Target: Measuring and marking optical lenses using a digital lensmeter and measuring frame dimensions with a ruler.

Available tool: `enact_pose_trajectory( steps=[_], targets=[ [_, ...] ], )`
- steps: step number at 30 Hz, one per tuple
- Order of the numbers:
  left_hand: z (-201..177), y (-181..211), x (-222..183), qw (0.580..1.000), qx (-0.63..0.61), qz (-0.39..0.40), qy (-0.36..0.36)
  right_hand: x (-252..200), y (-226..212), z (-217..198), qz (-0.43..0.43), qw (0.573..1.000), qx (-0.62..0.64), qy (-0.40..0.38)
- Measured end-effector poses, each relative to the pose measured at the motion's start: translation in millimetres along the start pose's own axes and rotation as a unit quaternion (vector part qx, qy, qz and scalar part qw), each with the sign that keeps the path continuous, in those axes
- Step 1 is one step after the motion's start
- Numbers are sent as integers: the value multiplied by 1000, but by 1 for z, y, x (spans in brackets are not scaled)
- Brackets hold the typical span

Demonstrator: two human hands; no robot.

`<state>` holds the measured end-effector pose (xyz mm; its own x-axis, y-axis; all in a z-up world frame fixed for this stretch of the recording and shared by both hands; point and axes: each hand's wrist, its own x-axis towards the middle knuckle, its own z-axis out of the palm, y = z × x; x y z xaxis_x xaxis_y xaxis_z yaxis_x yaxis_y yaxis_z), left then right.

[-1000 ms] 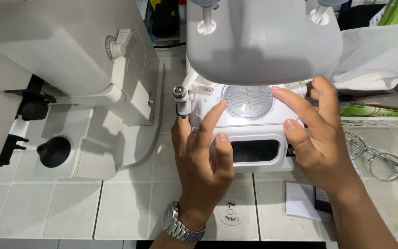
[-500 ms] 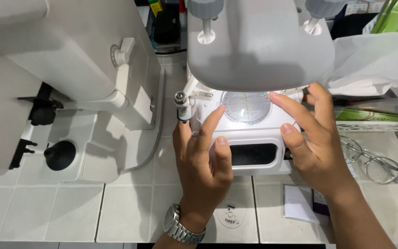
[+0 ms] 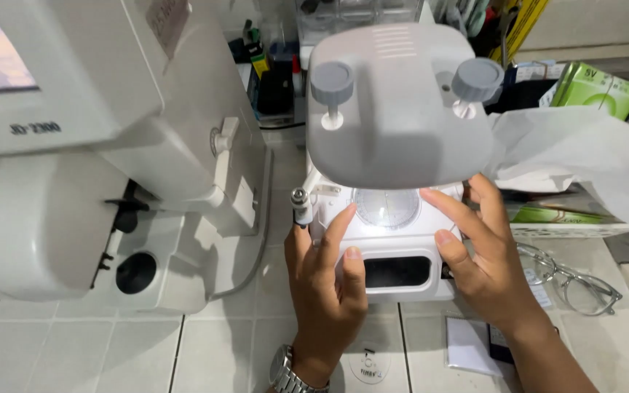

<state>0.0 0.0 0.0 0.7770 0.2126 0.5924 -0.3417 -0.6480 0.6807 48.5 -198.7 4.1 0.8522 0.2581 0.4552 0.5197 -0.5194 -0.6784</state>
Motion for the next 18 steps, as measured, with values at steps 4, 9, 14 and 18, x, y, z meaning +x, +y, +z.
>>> enact_pose_trajectory(
  steps=[4,9,14,18],
  targets=[
    [-4,-3,-1,1000,-18,-13,-13,-7,4,-2,52,999,7,2],
    [-1,-7,4,999,-50,0,-6,-9,9,0,99,995,23,-4],
    [4,-14,0,999,-41,-16,-4,-10,13,0,89,995,34,-4],
    [9,-19,1,1000,-26,4,16,-8,7,1,77,996,35,13]
  ],
)
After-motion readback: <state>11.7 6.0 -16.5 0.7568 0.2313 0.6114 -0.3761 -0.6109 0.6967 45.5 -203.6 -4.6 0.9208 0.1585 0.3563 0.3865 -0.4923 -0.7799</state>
